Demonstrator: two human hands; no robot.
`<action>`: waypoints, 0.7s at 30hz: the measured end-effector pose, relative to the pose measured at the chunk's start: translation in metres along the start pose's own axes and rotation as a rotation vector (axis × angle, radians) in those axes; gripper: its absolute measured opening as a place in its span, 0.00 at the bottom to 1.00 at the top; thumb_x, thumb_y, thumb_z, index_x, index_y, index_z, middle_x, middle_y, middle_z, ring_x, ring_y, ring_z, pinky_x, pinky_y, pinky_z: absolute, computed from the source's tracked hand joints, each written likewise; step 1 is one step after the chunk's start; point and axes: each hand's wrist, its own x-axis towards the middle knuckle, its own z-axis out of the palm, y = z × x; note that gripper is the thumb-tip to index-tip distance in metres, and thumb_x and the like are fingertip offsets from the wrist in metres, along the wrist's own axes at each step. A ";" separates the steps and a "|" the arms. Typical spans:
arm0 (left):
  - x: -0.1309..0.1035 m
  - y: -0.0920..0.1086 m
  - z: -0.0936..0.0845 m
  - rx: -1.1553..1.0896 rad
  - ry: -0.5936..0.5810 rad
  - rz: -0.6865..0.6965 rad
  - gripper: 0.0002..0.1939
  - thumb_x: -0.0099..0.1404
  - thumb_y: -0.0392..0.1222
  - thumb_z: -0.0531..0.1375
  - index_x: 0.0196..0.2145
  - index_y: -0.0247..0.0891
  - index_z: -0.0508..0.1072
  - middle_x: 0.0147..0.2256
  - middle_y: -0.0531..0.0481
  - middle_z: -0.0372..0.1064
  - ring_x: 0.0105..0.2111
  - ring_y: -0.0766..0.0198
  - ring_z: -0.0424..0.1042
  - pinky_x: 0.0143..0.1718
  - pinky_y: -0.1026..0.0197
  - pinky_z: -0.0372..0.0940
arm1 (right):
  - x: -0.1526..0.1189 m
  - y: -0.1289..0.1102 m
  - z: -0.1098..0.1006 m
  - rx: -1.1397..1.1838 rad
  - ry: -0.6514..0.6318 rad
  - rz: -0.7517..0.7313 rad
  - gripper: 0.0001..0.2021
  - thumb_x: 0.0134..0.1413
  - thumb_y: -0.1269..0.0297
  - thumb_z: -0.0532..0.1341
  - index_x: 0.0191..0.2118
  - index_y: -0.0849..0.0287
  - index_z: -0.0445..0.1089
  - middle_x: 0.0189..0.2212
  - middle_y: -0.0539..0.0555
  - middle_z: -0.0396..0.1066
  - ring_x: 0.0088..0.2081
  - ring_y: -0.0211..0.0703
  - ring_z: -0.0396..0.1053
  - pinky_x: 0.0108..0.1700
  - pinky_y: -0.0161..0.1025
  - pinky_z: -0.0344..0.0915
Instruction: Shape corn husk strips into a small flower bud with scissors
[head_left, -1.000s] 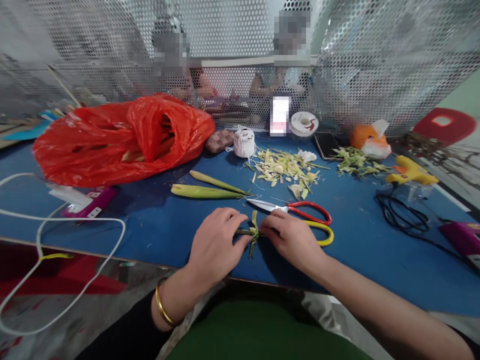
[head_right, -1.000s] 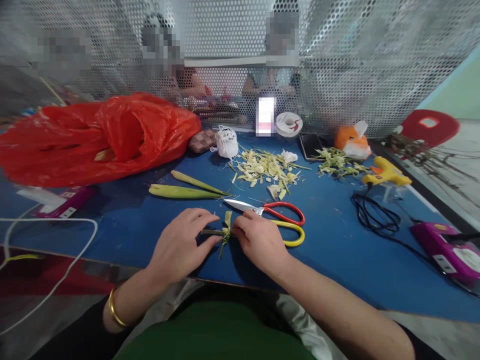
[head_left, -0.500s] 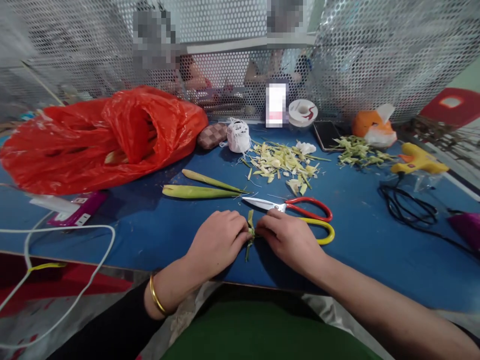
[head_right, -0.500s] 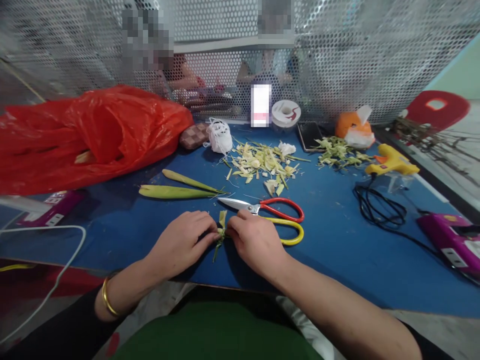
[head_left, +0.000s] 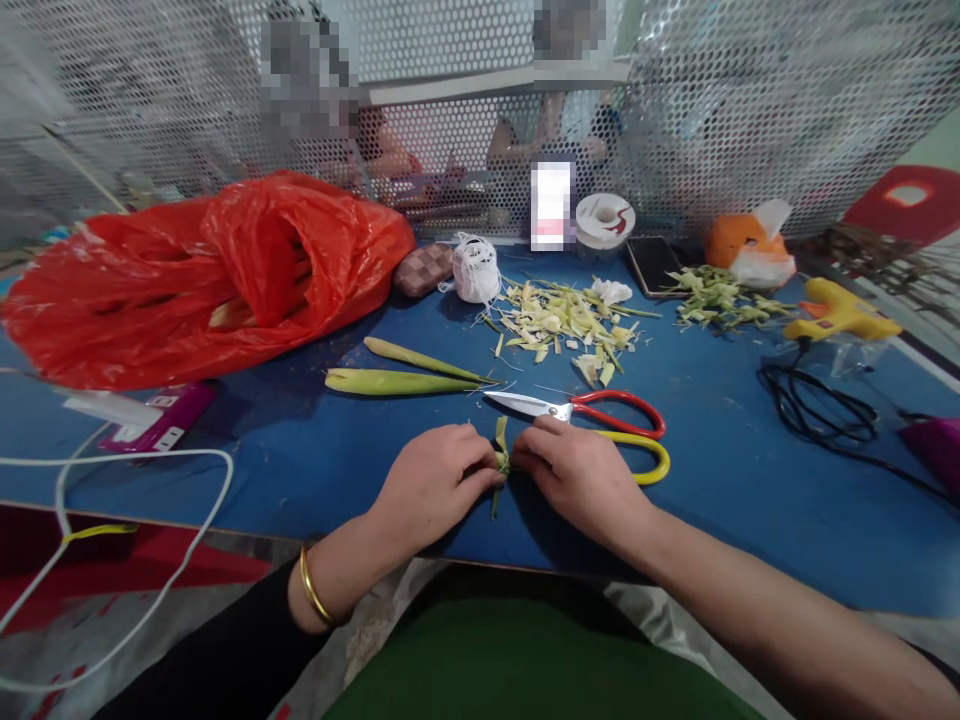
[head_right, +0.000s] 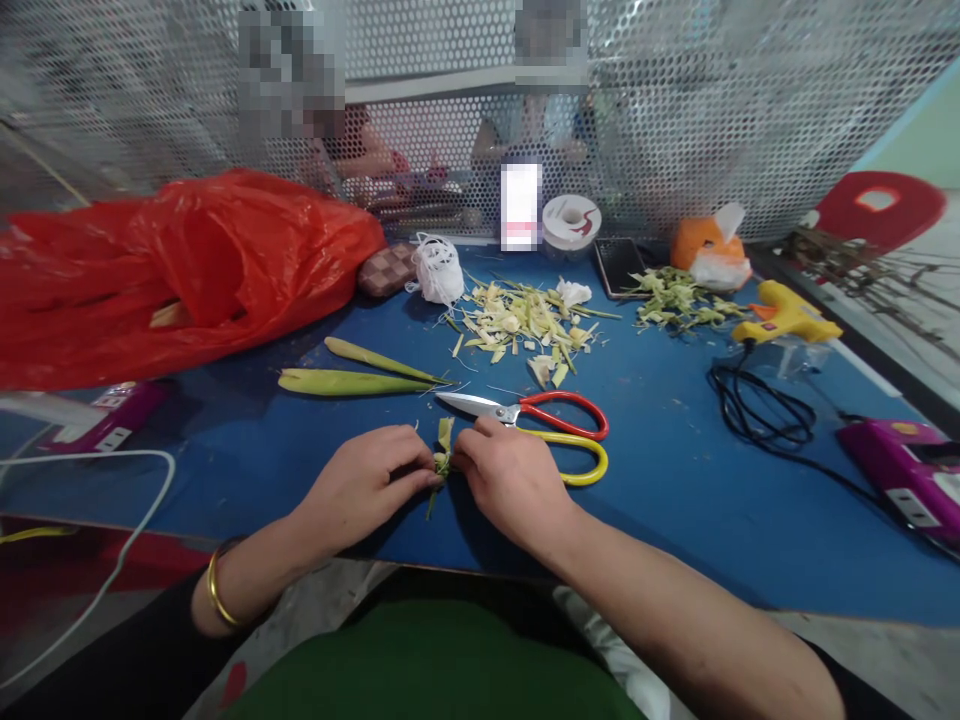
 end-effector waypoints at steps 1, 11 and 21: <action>0.001 -0.001 0.000 -0.038 -0.004 -0.011 0.07 0.64 0.41 0.58 0.28 0.39 0.70 0.29 0.54 0.68 0.33 0.62 0.67 0.34 0.61 0.57 | 0.000 0.000 0.000 -0.001 0.000 0.001 0.07 0.59 0.70 0.57 0.33 0.59 0.73 0.31 0.52 0.71 0.29 0.39 0.67 0.28 0.35 0.52; 0.006 -0.005 -0.005 -0.300 -0.014 -0.206 0.13 0.61 0.52 0.59 0.30 0.39 0.69 0.24 0.56 0.66 0.25 0.66 0.64 0.26 0.64 0.56 | -0.001 0.002 0.002 -0.002 0.006 0.000 0.08 0.58 0.70 0.56 0.33 0.57 0.73 0.31 0.51 0.71 0.29 0.39 0.67 0.27 0.35 0.50; 0.009 -0.009 -0.002 -0.086 0.045 -0.072 0.09 0.65 0.42 0.56 0.31 0.41 0.75 0.32 0.52 0.74 0.34 0.62 0.71 0.35 0.62 0.59 | 0.000 0.001 0.001 -0.004 0.008 -0.006 0.09 0.59 0.68 0.55 0.34 0.57 0.73 0.31 0.51 0.71 0.29 0.39 0.67 0.27 0.35 0.49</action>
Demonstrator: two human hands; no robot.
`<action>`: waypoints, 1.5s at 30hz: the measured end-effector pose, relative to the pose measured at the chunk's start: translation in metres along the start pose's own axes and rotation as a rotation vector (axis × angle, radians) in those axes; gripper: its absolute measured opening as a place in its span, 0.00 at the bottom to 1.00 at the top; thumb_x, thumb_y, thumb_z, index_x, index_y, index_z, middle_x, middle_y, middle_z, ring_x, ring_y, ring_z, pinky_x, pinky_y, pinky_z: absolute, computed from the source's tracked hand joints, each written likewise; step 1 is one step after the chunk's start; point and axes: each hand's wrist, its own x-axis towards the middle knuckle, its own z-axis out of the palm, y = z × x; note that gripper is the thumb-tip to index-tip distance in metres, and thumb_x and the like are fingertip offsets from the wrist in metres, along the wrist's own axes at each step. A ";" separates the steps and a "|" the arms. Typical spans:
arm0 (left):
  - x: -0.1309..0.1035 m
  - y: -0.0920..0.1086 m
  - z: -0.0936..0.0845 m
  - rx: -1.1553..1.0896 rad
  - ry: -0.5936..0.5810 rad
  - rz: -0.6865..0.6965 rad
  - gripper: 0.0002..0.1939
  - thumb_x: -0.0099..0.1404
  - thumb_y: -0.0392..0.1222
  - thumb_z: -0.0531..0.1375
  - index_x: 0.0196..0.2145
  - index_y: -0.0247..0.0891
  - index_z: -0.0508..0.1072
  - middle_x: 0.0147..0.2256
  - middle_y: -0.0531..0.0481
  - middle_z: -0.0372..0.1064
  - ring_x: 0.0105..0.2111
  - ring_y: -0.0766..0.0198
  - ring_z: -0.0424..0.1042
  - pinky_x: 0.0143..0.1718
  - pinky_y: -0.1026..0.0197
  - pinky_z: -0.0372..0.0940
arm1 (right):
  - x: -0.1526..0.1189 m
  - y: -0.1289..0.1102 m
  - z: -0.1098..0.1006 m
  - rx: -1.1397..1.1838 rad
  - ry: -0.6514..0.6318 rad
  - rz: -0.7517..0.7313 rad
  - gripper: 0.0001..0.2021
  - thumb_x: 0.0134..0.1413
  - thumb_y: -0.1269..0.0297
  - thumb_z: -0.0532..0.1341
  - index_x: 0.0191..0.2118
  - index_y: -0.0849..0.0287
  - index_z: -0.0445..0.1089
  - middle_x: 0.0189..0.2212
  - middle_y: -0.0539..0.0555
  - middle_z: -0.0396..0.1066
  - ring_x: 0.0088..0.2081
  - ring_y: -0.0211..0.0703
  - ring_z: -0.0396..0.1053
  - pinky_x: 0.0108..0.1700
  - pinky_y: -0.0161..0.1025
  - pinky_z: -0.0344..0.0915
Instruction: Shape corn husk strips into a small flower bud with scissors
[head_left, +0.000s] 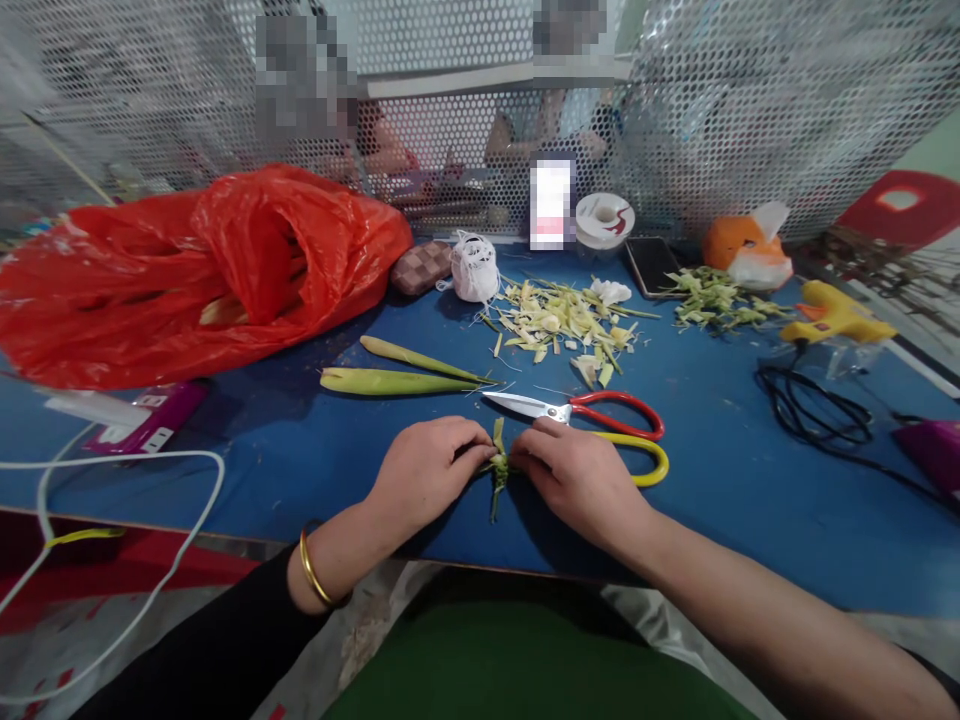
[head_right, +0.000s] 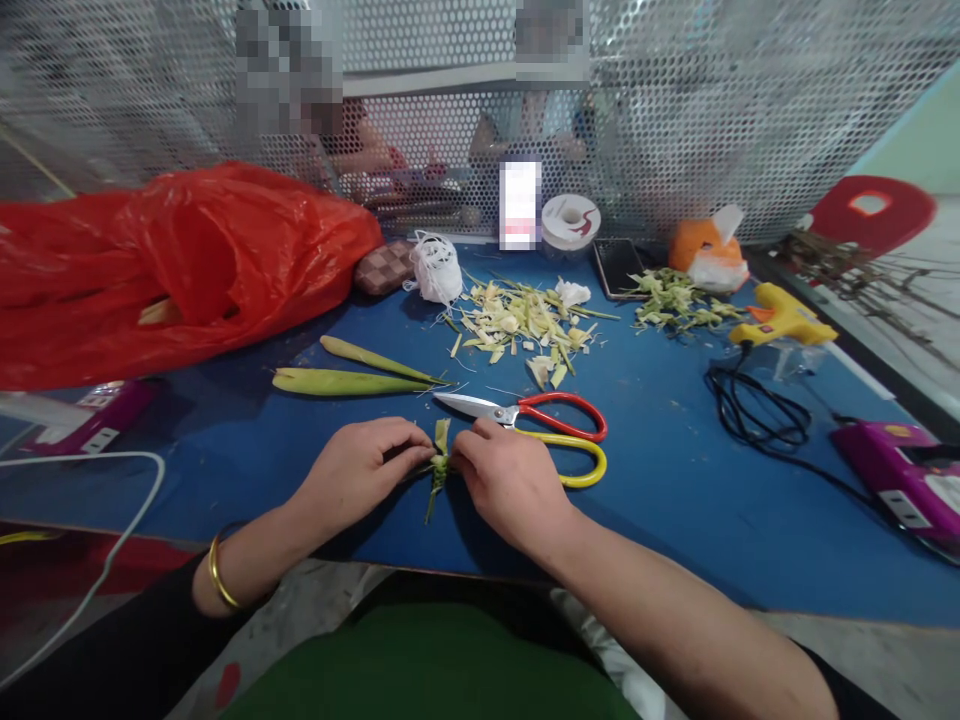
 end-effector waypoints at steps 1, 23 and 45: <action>0.000 0.000 -0.001 0.025 0.000 0.007 0.09 0.65 0.41 0.56 0.30 0.41 0.74 0.32 0.52 0.74 0.33 0.62 0.71 0.34 0.62 0.59 | 0.000 0.000 0.000 0.000 0.000 -0.001 0.09 0.59 0.68 0.55 0.34 0.57 0.73 0.31 0.51 0.71 0.29 0.39 0.67 0.27 0.35 0.50; 0.016 0.005 0.011 -0.606 -0.080 -0.203 0.12 0.66 0.46 0.54 0.29 0.37 0.67 0.18 0.57 0.66 0.14 0.72 0.61 0.18 0.69 0.56 | 0.002 0.008 -0.004 0.151 0.025 -0.008 0.07 0.58 0.70 0.57 0.31 0.58 0.72 0.29 0.51 0.72 0.31 0.40 0.69 0.31 0.35 0.57; 0.029 0.008 -0.007 -0.775 -0.378 -0.437 0.05 0.49 0.34 0.65 0.27 0.33 0.78 0.18 0.55 0.68 0.17 0.72 0.62 0.19 0.69 0.53 | 0.014 0.007 -0.011 0.684 -0.078 0.228 0.07 0.50 0.63 0.59 0.25 0.59 0.69 0.20 0.48 0.68 0.22 0.36 0.66 0.25 0.34 0.61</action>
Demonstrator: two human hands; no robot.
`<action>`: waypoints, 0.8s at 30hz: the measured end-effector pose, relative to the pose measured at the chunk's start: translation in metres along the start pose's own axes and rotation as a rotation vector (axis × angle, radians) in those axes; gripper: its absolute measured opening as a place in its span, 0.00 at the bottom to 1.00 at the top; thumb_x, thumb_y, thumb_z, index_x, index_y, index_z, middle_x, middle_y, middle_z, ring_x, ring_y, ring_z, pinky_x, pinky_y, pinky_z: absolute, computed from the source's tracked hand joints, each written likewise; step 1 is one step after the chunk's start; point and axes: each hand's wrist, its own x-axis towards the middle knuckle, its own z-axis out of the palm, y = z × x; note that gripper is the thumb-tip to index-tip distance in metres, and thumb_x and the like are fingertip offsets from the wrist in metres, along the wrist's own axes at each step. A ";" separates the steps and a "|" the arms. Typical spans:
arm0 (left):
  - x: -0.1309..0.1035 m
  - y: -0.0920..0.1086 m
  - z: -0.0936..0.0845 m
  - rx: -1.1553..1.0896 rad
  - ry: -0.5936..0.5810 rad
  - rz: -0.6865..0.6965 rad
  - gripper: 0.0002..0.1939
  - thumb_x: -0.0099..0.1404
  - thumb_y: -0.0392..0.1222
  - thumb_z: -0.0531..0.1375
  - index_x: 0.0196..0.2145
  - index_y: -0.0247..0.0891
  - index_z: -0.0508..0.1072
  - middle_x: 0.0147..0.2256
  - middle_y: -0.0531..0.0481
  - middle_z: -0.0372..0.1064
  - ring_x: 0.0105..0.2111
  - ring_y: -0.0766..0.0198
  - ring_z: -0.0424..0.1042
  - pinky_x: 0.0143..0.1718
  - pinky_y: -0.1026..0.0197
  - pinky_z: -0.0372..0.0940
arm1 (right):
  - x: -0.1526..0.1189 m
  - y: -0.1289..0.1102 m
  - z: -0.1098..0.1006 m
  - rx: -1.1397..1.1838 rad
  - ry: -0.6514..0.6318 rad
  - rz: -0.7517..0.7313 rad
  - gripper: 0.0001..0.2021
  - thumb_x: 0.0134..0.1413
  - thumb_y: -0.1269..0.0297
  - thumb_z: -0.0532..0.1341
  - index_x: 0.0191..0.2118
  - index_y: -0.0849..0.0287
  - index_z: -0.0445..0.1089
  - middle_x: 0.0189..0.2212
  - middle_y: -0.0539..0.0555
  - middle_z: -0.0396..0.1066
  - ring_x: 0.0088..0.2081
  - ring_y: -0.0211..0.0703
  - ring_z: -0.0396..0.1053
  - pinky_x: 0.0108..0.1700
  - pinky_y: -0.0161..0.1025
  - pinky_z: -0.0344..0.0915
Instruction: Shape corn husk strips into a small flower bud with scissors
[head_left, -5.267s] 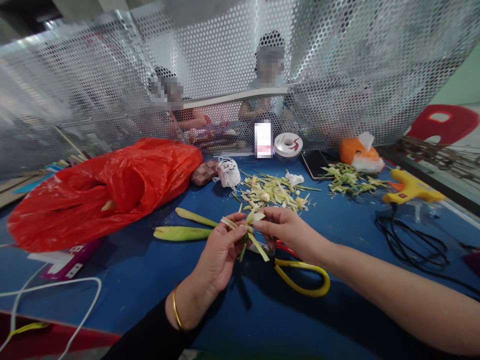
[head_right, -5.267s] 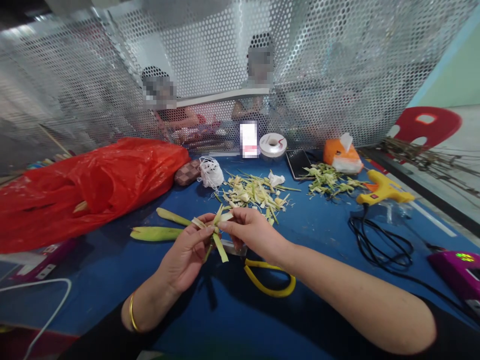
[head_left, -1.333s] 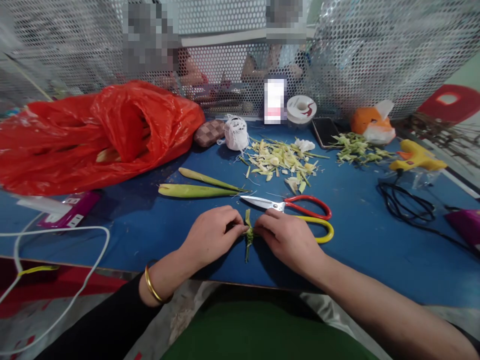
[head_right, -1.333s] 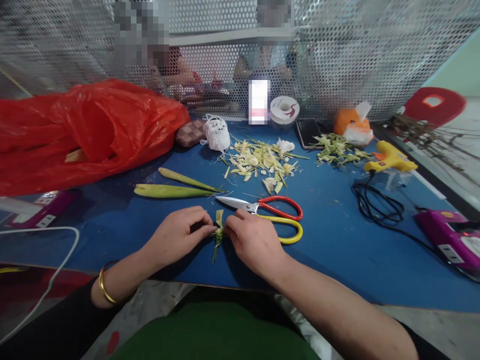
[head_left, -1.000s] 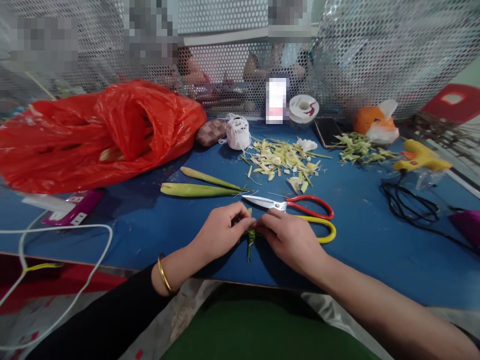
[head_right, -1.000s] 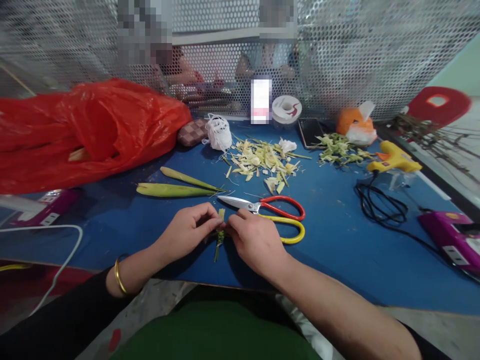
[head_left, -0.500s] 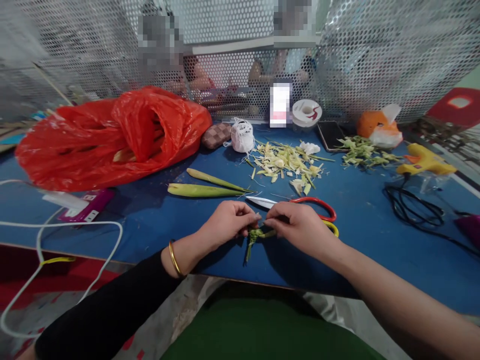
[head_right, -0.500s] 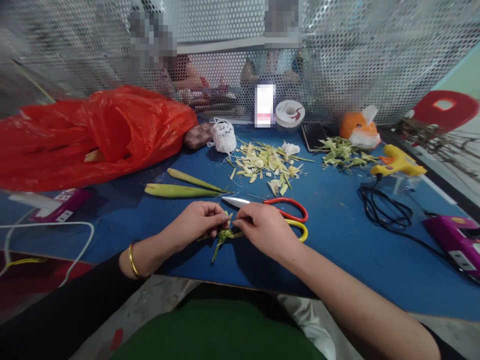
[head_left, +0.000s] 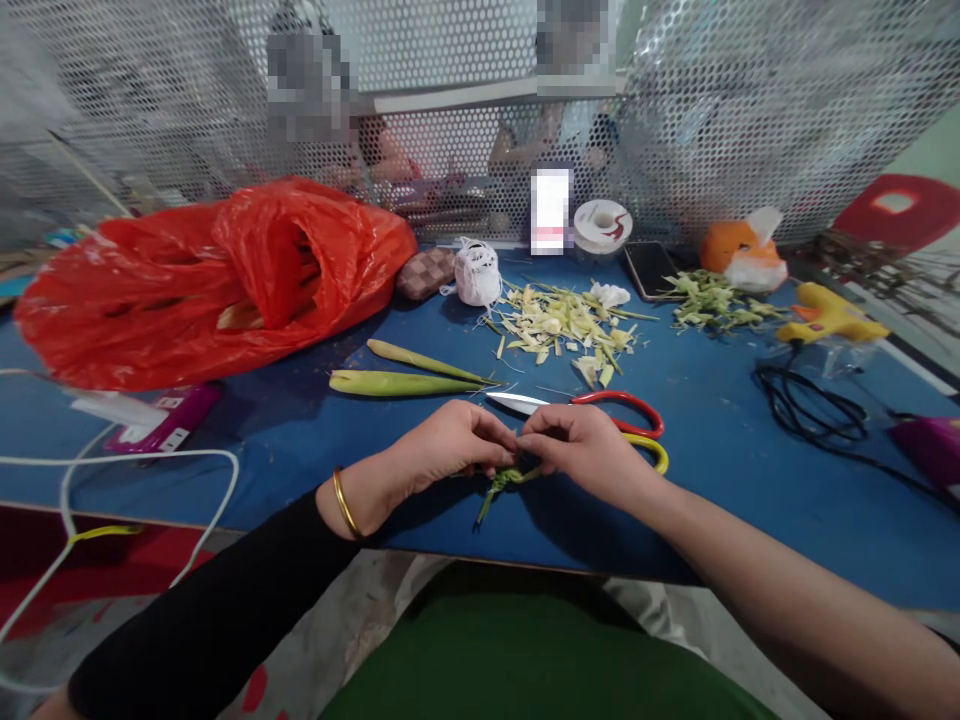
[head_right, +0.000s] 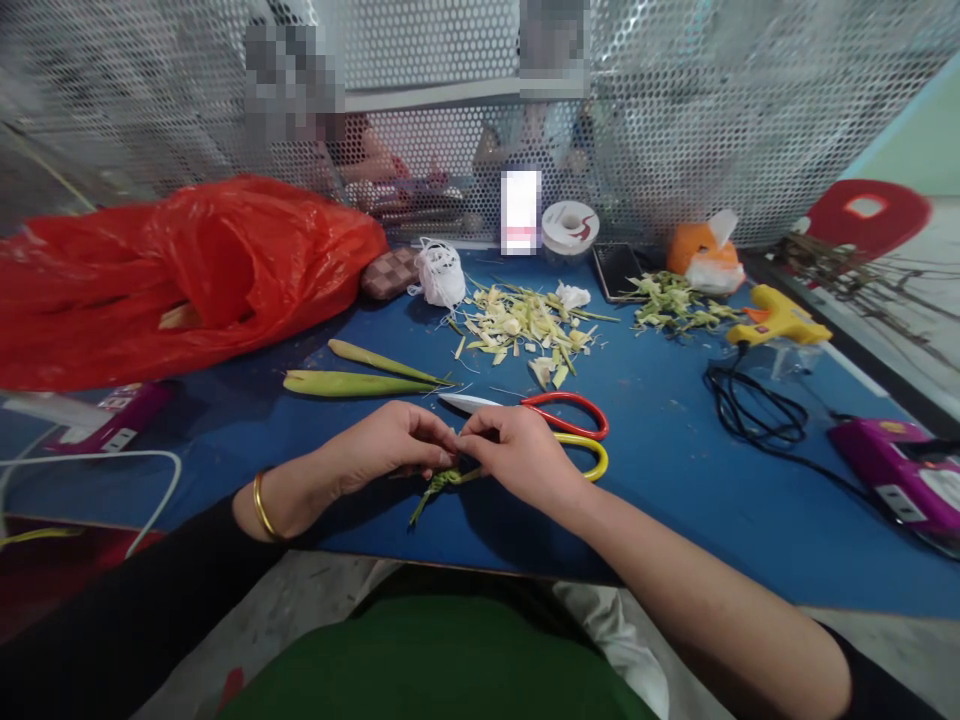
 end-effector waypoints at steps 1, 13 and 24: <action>0.001 -0.002 0.001 -0.007 0.008 0.005 0.04 0.49 0.34 0.65 0.27 0.33 0.78 0.18 0.54 0.68 0.17 0.72 0.62 0.19 0.68 0.53 | 0.000 -0.001 0.000 0.017 0.000 0.006 0.07 0.50 0.64 0.60 0.24 0.59 0.69 0.19 0.47 0.68 0.21 0.36 0.65 0.25 0.33 0.61; 0.002 -0.014 0.009 0.000 0.053 0.197 0.01 0.53 0.34 0.61 0.26 0.34 0.72 0.21 0.55 0.67 0.19 0.72 0.62 0.21 0.68 0.56 | -0.004 0.000 -0.001 0.232 0.142 -0.094 0.06 0.52 0.65 0.61 0.36 0.59 0.71 0.28 0.50 0.73 0.24 0.36 0.69 0.28 0.34 0.67; 0.001 -0.013 0.006 0.019 -0.007 0.168 0.05 0.57 0.38 0.61 0.29 0.34 0.70 0.24 0.53 0.68 0.20 0.71 0.63 0.22 0.67 0.56 | -0.012 0.005 0.002 -0.352 0.046 -0.203 0.06 0.53 0.73 0.61 0.27 0.58 0.71 0.26 0.50 0.69 0.29 0.40 0.67 0.33 0.36 0.61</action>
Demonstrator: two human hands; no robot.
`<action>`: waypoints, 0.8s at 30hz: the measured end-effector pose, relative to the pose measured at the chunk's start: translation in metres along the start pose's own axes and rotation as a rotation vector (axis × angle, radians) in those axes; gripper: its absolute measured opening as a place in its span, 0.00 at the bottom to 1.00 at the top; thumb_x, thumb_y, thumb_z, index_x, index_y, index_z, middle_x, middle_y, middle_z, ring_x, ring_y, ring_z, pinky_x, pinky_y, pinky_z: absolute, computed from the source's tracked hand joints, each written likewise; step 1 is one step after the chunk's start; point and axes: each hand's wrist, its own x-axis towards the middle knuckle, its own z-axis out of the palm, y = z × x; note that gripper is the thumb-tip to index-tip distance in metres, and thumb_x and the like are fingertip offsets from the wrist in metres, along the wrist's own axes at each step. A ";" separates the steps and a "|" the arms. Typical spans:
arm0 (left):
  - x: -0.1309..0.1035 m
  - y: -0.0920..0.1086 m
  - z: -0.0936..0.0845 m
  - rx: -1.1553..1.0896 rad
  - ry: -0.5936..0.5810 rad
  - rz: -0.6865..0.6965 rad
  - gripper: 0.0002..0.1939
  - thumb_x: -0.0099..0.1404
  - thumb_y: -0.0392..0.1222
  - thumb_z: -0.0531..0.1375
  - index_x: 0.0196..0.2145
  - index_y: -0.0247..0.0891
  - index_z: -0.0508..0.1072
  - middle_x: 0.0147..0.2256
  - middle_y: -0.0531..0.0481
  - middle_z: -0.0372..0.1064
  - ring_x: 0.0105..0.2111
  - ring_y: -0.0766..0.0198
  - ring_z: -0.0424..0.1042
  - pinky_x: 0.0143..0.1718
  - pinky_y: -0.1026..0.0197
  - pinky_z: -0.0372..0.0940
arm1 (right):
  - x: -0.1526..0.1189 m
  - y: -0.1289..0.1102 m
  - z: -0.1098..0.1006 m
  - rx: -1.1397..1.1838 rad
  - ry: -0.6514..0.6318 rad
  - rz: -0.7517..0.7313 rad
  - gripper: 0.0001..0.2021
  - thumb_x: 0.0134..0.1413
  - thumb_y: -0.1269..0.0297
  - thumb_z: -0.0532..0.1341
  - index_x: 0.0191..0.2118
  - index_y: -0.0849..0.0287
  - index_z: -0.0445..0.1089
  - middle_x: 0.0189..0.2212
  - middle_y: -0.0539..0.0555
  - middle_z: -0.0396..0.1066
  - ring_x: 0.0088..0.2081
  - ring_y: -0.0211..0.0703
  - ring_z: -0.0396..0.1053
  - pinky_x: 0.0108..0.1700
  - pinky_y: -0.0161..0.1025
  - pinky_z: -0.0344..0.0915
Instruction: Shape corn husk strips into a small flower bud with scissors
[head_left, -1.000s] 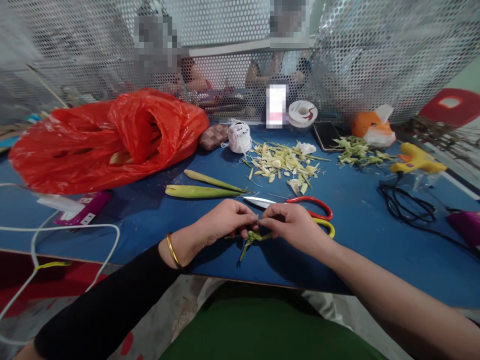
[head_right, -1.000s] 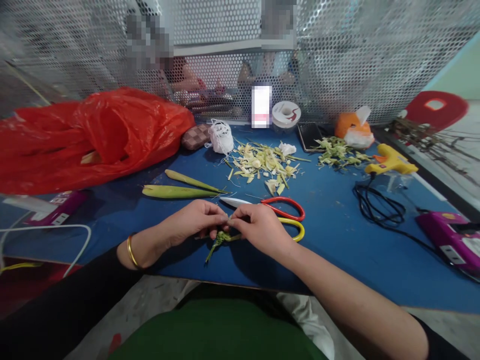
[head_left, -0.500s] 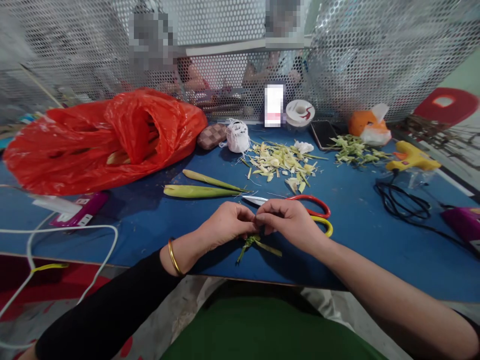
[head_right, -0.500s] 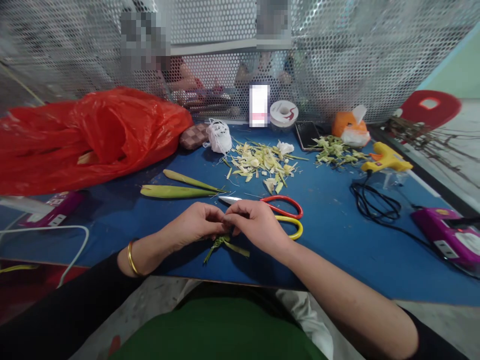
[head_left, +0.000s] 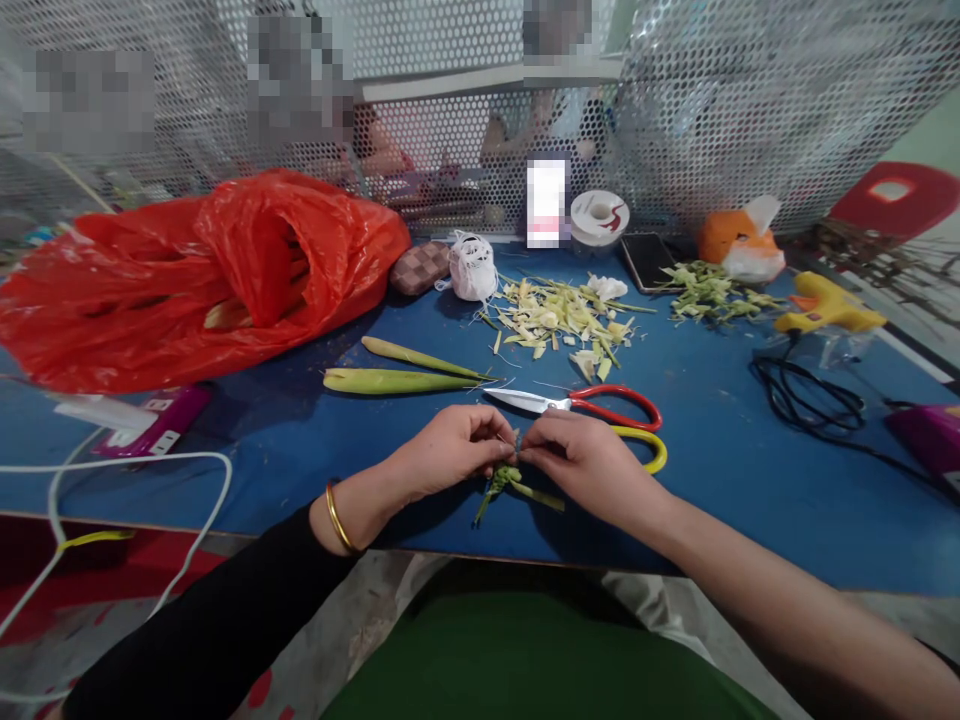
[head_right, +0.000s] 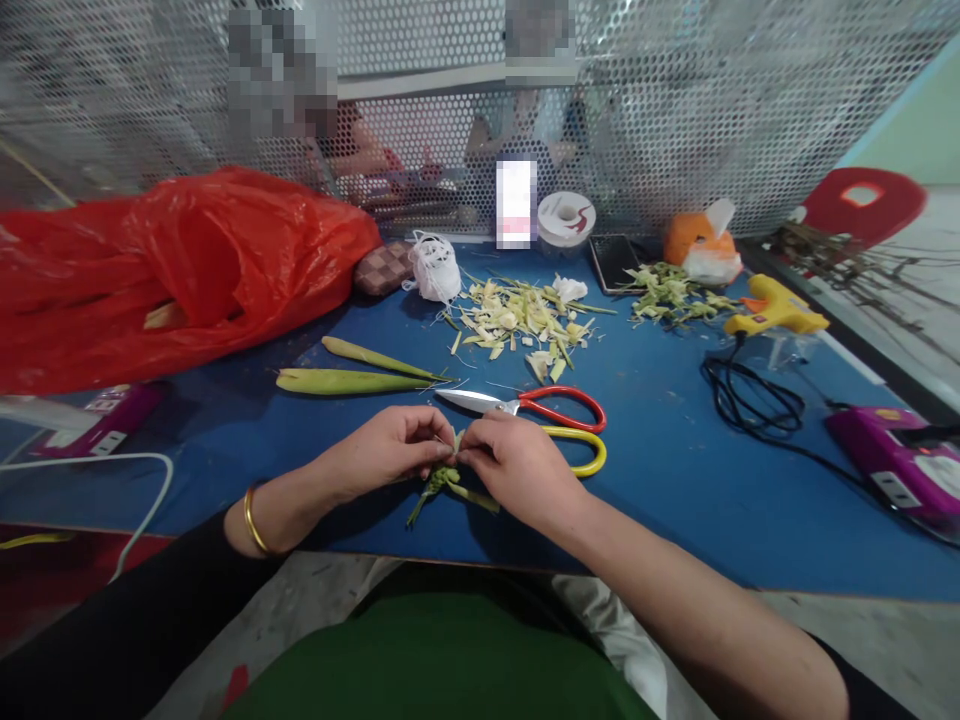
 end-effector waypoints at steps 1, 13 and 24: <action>0.000 0.001 0.000 -0.006 -0.001 -0.010 0.05 0.57 0.39 0.61 0.30 0.34 0.70 0.24 0.53 0.69 0.21 0.71 0.63 0.23 0.67 0.56 | 0.000 0.000 0.001 -0.012 0.009 0.005 0.07 0.53 0.73 0.60 0.26 0.58 0.70 0.26 0.50 0.69 0.29 0.40 0.67 0.32 0.36 0.60; 0.002 0.001 0.001 -0.042 -0.038 -0.004 0.08 0.51 0.34 0.65 0.30 0.35 0.70 0.23 0.55 0.69 0.24 0.69 0.66 0.28 0.65 0.60 | -0.001 -0.002 0.005 -0.021 0.041 0.034 0.07 0.53 0.73 0.58 0.25 0.58 0.66 0.26 0.50 0.67 0.29 0.40 0.65 0.31 0.35 0.58; 0.002 0.001 0.006 -0.073 0.004 -0.026 0.11 0.58 0.45 0.63 0.28 0.35 0.67 0.24 0.52 0.71 0.19 0.73 0.61 0.20 0.68 0.53 | -0.002 -0.003 0.003 0.008 0.035 0.046 0.08 0.54 0.72 0.57 0.26 0.58 0.67 0.26 0.50 0.68 0.28 0.39 0.66 0.31 0.35 0.59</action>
